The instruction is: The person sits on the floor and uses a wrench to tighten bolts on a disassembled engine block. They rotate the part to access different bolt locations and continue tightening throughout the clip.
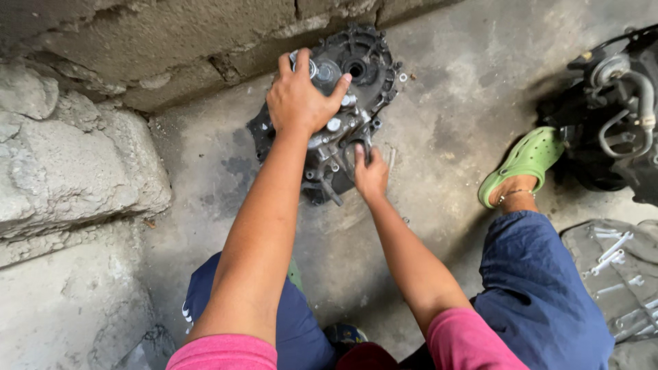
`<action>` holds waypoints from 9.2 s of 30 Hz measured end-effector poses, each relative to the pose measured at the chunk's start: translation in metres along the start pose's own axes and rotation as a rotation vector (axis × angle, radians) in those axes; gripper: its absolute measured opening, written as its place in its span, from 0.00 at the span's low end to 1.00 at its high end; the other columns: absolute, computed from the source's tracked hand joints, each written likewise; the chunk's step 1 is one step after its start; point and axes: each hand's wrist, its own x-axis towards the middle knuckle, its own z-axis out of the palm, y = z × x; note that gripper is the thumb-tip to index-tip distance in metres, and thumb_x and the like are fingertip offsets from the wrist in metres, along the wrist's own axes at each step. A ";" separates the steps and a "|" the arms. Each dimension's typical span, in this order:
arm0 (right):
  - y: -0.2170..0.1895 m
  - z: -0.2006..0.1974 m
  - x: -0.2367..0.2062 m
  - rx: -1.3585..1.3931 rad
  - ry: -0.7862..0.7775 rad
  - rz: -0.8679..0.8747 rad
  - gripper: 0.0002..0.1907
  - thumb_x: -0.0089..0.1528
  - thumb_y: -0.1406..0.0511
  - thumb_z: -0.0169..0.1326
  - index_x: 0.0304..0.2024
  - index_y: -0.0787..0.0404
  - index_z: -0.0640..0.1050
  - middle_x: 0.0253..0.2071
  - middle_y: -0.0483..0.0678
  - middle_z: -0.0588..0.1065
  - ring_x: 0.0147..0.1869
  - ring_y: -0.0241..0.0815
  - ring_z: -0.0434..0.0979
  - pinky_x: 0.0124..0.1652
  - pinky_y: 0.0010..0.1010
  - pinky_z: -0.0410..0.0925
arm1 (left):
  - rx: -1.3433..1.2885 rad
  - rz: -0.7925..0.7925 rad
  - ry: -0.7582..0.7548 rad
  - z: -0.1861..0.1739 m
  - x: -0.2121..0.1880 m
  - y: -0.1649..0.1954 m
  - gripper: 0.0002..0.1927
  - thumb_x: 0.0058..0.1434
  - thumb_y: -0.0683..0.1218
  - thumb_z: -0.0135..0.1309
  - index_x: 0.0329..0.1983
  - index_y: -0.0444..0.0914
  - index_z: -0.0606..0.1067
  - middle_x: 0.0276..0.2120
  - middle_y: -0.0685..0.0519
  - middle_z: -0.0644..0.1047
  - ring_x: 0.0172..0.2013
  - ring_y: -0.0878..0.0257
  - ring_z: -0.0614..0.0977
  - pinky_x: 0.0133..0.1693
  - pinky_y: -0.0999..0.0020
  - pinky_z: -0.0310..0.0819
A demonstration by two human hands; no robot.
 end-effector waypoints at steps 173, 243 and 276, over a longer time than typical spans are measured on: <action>-0.007 -0.052 0.058 -0.457 -0.640 -0.126 0.19 0.62 0.52 0.55 0.47 0.55 0.84 0.36 0.46 0.83 0.41 0.42 0.79 0.44 0.43 0.69 | -0.010 -0.052 -0.071 0.007 -0.011 0.015 0.46 0.52 0.77 0.56 0.64 0.45 0.67 0.63 0.40 0.67 0.51 0.39 0.79 0.49 0.46 0.74; -0.007 -0.091 0.073 -0.434 -0.132 -1.133 0.15 0.60 0.51 0.61 0.33 0.54 0.81 0.31 0.47 0.77 0.40 0.51 0.76 0.43 0.43 0.65 | -0.039 0.002 0.013 0.038 -0.023 0.010 0.45 0.50 0.78 0.59 0.60 0.45 0.70 0.58 0.41 0.70 0.49 0.39 0.80 0.46 0.46 0.75; 0.035 -0.027 0.028 0.073 -0.691 -0.156 0.20 0.69 0.51 0.51 0.42 0.58 0.83 0.37 0.48 0.80 0.38 0.43 0.77 0.40 0.38 0.69 | -0.041 0.009 0.029 0.039 -0.026 0.008 0.46 0.52 0.78 0.59 0.62 0.44 0.69 0.60 0.39 0.70 0.50 0.38 0.80 0.48 0.44 0.74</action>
